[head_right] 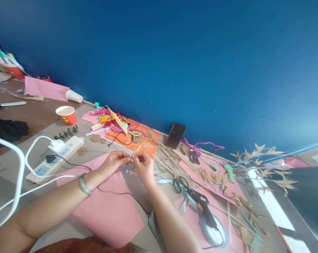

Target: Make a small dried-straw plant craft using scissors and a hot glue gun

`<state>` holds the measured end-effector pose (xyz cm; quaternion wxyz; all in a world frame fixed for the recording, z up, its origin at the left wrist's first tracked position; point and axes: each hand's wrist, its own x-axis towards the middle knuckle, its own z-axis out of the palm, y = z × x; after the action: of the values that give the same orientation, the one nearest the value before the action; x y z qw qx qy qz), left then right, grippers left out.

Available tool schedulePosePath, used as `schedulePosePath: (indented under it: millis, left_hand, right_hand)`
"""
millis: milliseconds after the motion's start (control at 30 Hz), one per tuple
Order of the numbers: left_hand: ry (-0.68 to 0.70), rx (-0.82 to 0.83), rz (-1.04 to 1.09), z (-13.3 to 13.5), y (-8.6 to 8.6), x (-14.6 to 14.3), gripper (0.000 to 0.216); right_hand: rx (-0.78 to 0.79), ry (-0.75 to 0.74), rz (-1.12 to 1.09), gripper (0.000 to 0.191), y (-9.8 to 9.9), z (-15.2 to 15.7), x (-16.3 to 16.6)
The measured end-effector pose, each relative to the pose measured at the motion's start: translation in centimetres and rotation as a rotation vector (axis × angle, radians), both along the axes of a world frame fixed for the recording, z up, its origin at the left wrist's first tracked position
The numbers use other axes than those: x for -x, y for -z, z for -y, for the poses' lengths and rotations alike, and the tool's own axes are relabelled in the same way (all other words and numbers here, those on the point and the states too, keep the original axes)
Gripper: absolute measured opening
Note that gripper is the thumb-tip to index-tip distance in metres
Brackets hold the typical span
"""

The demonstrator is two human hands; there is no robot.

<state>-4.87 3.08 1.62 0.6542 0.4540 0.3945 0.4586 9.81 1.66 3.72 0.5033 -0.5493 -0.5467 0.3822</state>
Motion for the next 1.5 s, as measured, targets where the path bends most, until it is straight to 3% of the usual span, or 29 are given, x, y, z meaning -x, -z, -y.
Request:
schedulePosePath:
  millis: [200, 467, 900, 1167, 1500]
  left_hand:
    - [-0.029, -0.033, -0.009, 0.1, -0.2, -0.1, 0.023]
    - [0.09, -0.066, 0.051, 0.4, -1.0, 0.4, 0.021]
    - [0.09, -0.068, 0.007, 0.1, -0.3, 0.5, 0.024]
    - [0.095, -0.086, -0.008, 0.4, -0.9, 0.7, 0.023]
    - [0.042, -0.027, 0.048, 0.2, -1.4, 0.4, 0.026]
  right_hand:
    - [0.045, -0.009, -0.059, 0.021, -0.2, 0.1, 0.1]
    - [0.167, -0.101, -0.26, 0.026, -0.1, 0.0, -0.3]
    - [0.139, -0.126, -0.306, 0.027, 0.6, -0.8, -1.3]
    - [0.183, -0.137, -0.367, 0.029, 0.5, -0.8, -1.0]
    - [-0.067, -0.065, -0.268, 0.022, -0.2, -0.2, -1.0]
